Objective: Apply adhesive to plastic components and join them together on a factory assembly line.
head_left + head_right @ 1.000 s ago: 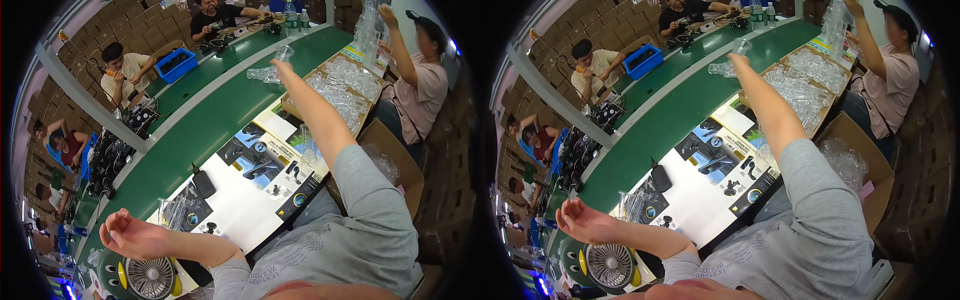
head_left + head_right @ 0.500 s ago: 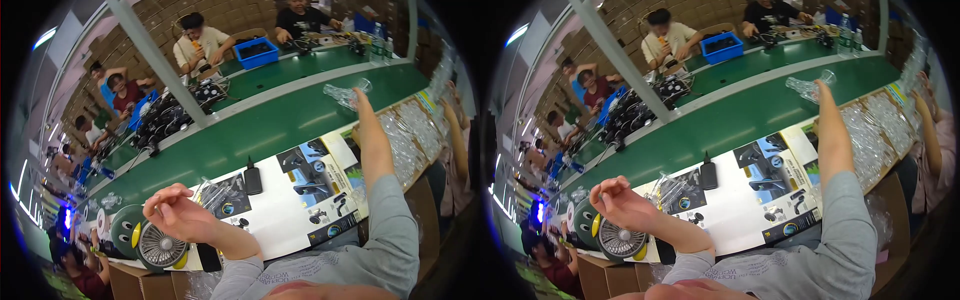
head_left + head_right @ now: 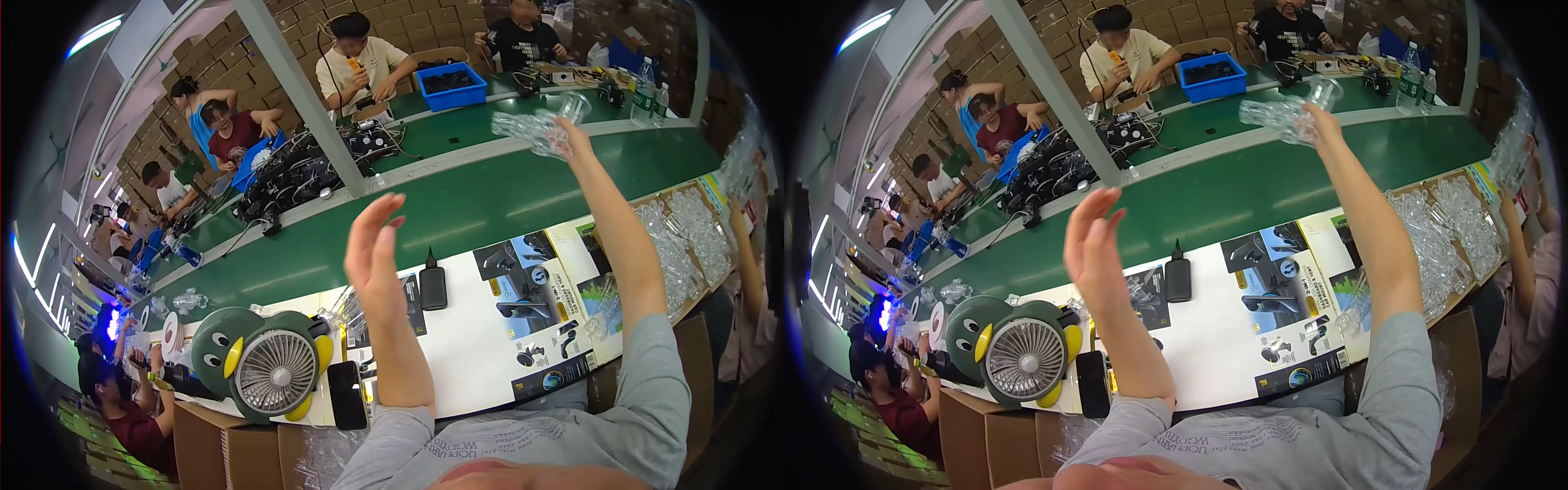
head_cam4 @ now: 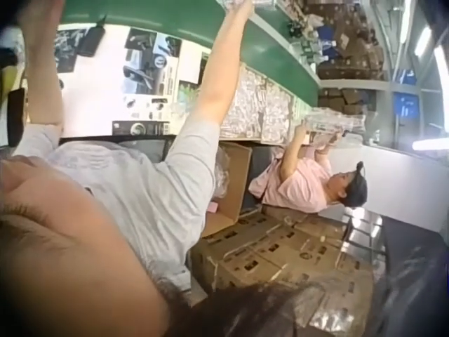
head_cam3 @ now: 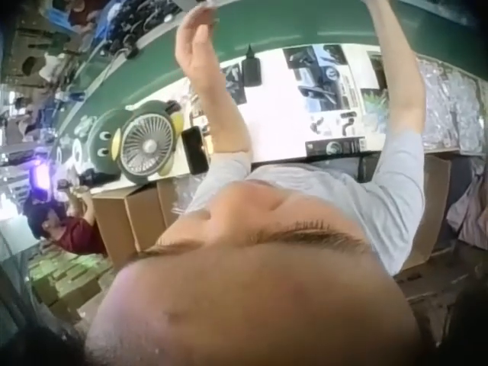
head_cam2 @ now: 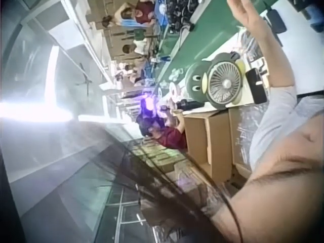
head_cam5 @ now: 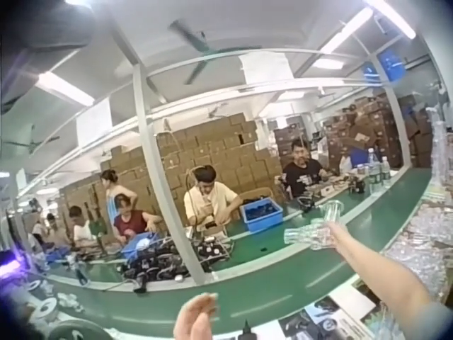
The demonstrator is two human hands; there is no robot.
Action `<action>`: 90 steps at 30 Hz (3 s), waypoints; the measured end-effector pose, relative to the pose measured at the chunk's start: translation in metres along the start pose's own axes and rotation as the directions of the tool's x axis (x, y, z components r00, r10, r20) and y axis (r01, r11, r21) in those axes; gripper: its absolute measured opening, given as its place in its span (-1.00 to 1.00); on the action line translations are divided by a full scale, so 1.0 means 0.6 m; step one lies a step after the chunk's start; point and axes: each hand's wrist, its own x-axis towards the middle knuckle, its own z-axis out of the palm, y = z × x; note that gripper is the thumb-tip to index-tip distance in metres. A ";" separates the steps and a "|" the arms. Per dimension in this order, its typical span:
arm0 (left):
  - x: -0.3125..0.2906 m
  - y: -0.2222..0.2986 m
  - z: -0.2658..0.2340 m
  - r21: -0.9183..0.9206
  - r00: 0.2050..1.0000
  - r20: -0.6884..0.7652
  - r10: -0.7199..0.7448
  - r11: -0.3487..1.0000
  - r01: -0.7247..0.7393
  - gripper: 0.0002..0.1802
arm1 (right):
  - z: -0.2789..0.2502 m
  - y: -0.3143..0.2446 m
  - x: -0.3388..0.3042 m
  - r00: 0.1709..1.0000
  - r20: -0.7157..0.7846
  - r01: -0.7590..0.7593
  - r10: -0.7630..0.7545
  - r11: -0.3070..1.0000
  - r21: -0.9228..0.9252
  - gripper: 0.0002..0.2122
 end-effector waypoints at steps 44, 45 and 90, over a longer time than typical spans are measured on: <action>0.008 0.022 -0.090 -0.950 0.974 -0.218 -0.057 0.242 -0.198 -0.43 | 0.169 -0.072 -0.503 0.678 0.711 0.427 -0.187 0.887 -0.175 -0.38; 0.007 0.032 -0.095 -0.945 0.975 -0.222 0.007 0.245 -0.216 -0.40 | 0.171 -0.073 -0.509 0.680 0.722 0.377 -0.125 0.905 -0.199 -0.37; 0.012 0.018 -0.100 -0.929 0.967 0.001 0.255 0.358 -0.094 -0.21 | 0.168 -0.043 -0.513 0.439 0.898 0.761 -0.027 0.543 -0.356 -0.36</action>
